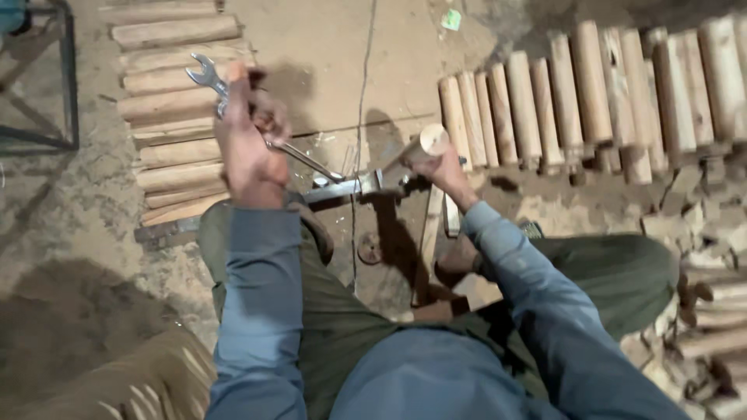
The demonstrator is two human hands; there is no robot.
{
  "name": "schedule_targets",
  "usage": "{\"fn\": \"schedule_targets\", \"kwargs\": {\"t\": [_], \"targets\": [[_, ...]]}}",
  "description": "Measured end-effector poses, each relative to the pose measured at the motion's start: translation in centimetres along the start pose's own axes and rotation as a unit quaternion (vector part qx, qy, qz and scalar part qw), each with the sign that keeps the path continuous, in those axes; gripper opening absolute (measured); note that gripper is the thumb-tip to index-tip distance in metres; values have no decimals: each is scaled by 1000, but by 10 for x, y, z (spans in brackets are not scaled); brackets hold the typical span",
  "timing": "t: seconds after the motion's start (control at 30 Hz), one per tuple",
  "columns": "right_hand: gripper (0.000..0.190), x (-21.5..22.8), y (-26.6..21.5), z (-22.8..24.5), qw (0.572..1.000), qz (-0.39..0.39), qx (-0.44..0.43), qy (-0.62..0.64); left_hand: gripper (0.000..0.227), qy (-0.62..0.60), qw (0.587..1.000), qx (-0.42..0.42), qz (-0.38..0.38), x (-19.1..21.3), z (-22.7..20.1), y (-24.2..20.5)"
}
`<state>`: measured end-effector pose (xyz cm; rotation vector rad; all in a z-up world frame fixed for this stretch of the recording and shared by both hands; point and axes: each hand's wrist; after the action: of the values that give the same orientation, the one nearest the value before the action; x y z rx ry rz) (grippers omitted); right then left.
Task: The person sits on the floor and uses a wrench to tighten a bolt on a small wooden piece mounted on a metal jig. They then remove the piece and place it with others, repeating the process with additional wooden pieces.
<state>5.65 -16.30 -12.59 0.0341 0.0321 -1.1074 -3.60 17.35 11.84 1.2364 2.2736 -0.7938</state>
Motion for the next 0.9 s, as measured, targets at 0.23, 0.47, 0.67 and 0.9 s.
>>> {"fn": "schedule_targets", "kwargs": {"t": [0.23, 0.47, 0.67, 0.9], "targets": [[58, -2, 19, 58, 965, 160, 41, -203, 42, 38, 994, -32, 93, -19, 15, -22], [63, -4, 12, 63, 977, 155, -4, -146, 35, 86, 992, -25, 93, -35, 16, -22], [60, -34, -34, 55, 975, 37, 60, -209, 38, 144, 985, -16, 99, -55, 32, -9], [59, -32, -7, 23, 983, 91, -3, -158, 39, 159, 981, 53, 99, -71, 33, -38]]}}
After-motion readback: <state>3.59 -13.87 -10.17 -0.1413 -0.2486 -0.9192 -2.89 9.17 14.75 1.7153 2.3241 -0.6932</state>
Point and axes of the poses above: each hand's wrist, its own y-axis towards the middle knuckle, its own x-axis out of the back of the hand, z = x × y, and after that the axes turned 7 degrees about x, right-handed
